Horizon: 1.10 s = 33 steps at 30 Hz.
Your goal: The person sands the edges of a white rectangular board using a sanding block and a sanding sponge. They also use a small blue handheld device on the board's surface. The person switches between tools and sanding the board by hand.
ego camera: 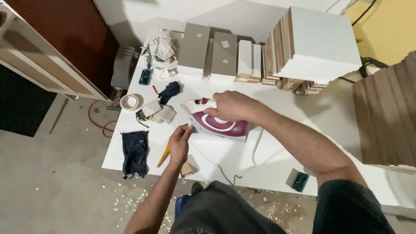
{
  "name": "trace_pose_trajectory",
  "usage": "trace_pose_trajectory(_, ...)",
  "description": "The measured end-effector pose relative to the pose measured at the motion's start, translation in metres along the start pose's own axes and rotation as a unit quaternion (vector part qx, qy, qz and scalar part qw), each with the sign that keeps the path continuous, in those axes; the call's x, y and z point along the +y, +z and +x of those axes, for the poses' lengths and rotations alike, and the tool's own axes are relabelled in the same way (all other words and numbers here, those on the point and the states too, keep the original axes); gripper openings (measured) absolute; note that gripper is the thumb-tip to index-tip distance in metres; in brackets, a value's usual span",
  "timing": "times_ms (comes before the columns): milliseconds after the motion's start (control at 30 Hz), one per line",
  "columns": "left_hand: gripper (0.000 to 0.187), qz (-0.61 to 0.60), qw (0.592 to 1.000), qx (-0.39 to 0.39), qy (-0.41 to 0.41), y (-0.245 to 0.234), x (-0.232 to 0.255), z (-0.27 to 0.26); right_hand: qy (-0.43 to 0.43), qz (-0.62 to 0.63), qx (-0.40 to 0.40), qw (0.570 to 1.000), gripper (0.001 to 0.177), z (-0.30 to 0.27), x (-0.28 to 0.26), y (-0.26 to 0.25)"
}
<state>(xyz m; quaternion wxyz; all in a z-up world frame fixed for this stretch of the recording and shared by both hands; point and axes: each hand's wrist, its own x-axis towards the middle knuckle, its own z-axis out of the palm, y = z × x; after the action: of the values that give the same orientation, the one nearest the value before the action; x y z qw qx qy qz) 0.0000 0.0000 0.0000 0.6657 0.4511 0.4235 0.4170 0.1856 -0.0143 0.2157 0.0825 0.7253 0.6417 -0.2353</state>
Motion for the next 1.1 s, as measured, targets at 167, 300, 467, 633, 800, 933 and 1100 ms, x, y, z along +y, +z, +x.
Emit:
trace_pose_trajectory(167, 0.013, 0.037, 0.999, -0.01, -0.01, -0.01, -0.004, 0.007, 0.017, 0.037, 0.029, 0.999, 0.062, -0.035, -0.006, -0.02)
trace_pose_trajectory(300, 0.007, 0.036, 0.998, -0.035, -0.024, -0.027, 0.003, 0.025, 0.133, 0.137, 0.103, 0.976, 0.065, -0.113, 0.004, -0.056)
trace_pose_trajectory(467, 0.011, -0.089, 0.983, 0.16, 0.002, -0.075, 0.02, 0.079, 0.293, 0.159, 0.204, 0.921, 0.053, -0.187, 0.107, -0.026)
trace_pose_trajectory(633, 0.023, -0.052, 0.963, 0.263, -0.005, -0.101, -0.04, 0.113, 0.445, 0.228, 0.17, 0.849, 0.062, -0.219, 0.152, 0.018)
trace_pose_trajectory(800, 0.047, 0.01, 0.977, 0.183, -0.109, -0.084, -0.125, 0.132, 0.414, 0.204, 0.302, 0.834, 0.064, -0.203, 0.263, 0.167)
trace_pose_trajectory(933, 0.062, 0.078, 0.983, 0.156, -0.062, -0.071, -0.154, 0.106, 0.402, 0.245, 0.385, 0.794, 0.057, -0.16, 0.259, 0.235)
trace_pose_trajectory(1100, 0.033, 0.159, 0.985, 0.058, -0.03, -0.04, -0.113, 0.051, 0.335, 0.215, 0.515, 0.759, 0.045, -0.081, 0.381, 0.391)
